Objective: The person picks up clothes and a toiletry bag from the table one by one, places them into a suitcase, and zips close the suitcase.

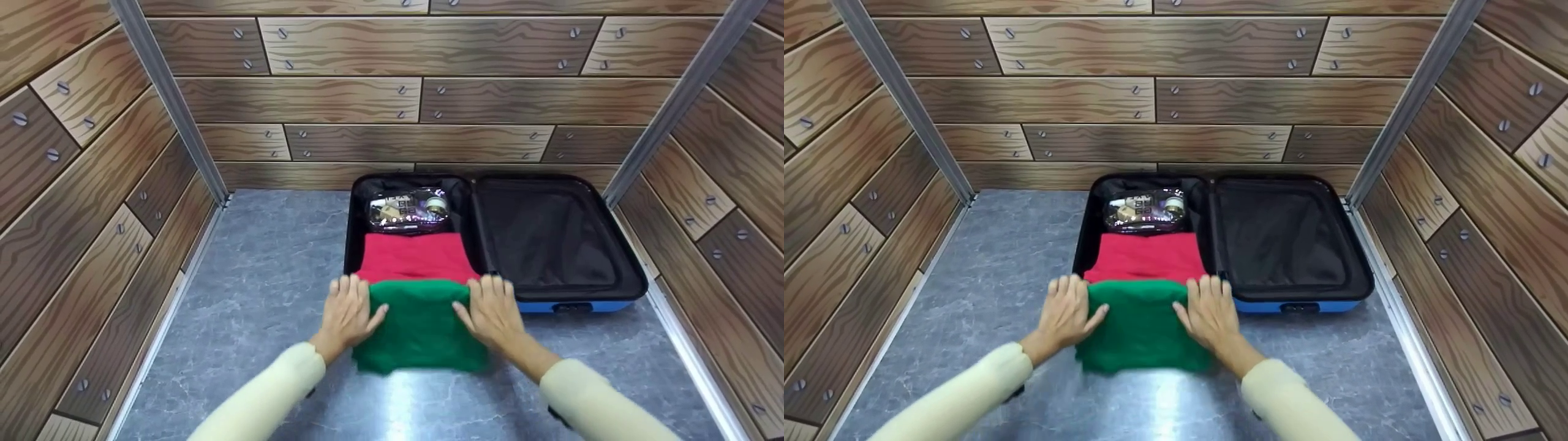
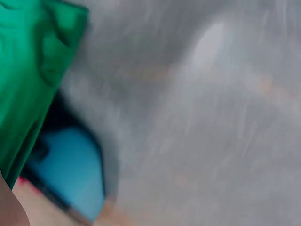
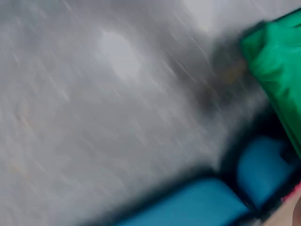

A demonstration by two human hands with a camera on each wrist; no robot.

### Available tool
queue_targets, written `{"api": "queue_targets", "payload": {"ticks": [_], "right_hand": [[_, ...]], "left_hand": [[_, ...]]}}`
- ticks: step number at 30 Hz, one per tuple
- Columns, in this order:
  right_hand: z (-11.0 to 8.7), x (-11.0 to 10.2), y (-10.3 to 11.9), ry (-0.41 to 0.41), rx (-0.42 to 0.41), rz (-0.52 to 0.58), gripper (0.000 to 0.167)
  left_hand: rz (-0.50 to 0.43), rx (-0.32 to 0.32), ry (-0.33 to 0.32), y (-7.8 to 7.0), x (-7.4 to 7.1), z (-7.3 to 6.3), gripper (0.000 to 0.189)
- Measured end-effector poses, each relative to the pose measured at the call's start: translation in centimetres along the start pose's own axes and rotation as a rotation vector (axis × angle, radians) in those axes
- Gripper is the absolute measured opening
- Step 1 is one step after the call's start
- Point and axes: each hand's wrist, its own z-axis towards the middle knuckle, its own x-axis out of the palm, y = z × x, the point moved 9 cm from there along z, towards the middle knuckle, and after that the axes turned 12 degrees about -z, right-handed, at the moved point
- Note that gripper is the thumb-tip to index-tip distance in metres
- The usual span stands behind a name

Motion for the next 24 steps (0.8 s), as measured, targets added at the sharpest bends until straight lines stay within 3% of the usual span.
{"api": "queue_targets", "payload": {"ticks": [4,8,13,20,24], "right_hand": [[3.8,-0.7,-1.4,0.038,0.029,-0.028,0.054],[7.3,-1.1,-3.1,0.054,0.067,-0.042,0.052],[10.7,-0.8,-4.8,0.063,0.114,-0.092,0.051],[13.0,1.2,-5.4,0.214,0.163,-0.164,0.05],[13.8,1.7,-5.8,0.239,0.191,-0.191,0.051]], "left_hand": [[0.029,0.002,0.001,1.4,-1.8,3.5,0.048],[0.037,0.023,-0.042,2.5,-3.4,7.2,0.036],[0.066,0.027,-0.086,3.7,-4.2,11.4,0.03],[0.132,-0.032,-0.031,5.2,-3.1,14.2,0.03],[0.133,-0.061,-0.009,5.6,-2.5,15.2,0.031]]}}
